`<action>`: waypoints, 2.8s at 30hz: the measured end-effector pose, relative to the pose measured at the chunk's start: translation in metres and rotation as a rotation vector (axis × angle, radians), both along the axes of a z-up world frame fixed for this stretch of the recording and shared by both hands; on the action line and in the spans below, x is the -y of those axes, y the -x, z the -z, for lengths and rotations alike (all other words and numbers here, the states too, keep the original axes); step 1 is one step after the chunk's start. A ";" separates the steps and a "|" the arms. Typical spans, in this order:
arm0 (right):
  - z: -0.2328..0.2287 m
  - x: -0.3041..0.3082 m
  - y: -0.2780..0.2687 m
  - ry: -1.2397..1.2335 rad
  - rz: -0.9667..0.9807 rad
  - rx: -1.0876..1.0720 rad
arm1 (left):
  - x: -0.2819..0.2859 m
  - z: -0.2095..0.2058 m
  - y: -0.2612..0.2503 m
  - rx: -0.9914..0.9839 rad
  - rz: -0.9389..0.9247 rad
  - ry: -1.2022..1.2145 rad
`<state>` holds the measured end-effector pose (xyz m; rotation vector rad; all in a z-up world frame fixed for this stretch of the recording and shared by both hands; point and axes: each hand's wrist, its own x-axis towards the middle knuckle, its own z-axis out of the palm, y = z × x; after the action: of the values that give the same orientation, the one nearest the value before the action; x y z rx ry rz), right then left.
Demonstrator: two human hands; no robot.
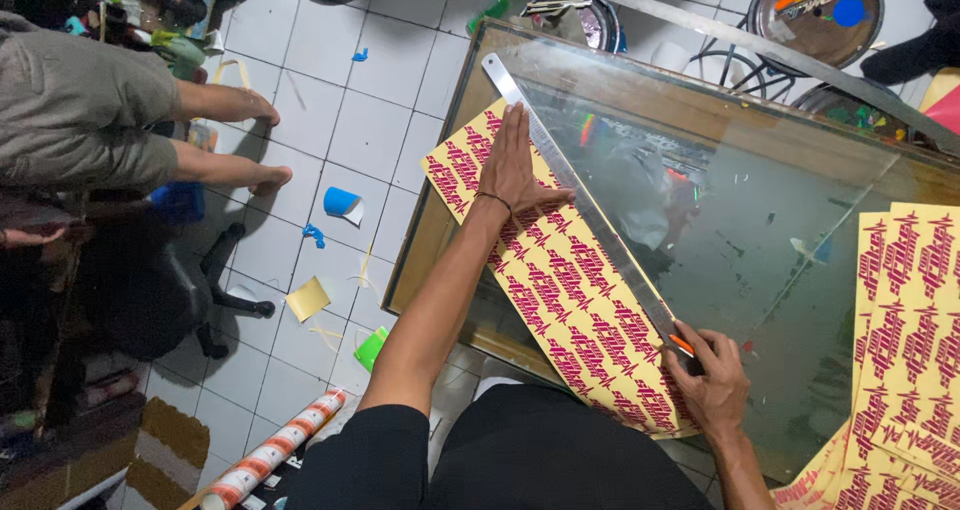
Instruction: The person uses a metal ruler and a utility knife to cut a large sheet of yellow stickers with red text into smaller strips on a glass table. The person repeatedly aligns the ruler and slices through the material to separate the sticker sections.
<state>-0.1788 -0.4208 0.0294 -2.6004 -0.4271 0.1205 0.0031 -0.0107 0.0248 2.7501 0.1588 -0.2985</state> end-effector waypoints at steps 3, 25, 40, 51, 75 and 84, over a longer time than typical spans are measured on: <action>0.005 0.004 0.002 0.006 -0.016 -0.008 | 0.002 -0.003 -0.002 -0.062 0.025 -0.125; -0.016 -0.010 -0.007 -0.025 0.128 -0.094 | 0.010 -0.020 -0.001 -0.080 -0.026 -0.114; -0.012 -0.004 -0.009 -0.012 0.081 -0.081 | 0.016 -0.038 -0.002 -0.133 -0.032 -0.221; -0.044 -0.029 -0.051 -0.221 0.109 -0.232 | 0.020 -0.035 -0.005 -0.147 -0.027 -0.323; -0.021 -0.318 -0.282 0.116 -0.435 -0.099 | 0.022 -0.033 0.000 -0.051 -0.023 -0.564; -0.075 -0.276 -0.234 0.090 -0.472 -0.160 | 0.022 -0.014 -0.007 -0.083 -0.031 -0.430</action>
<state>0.0551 -0.1444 0.1043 -2.5012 -0.9863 0.5131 0.0099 -0.0330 0.0387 3.1568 0.3212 -0.4110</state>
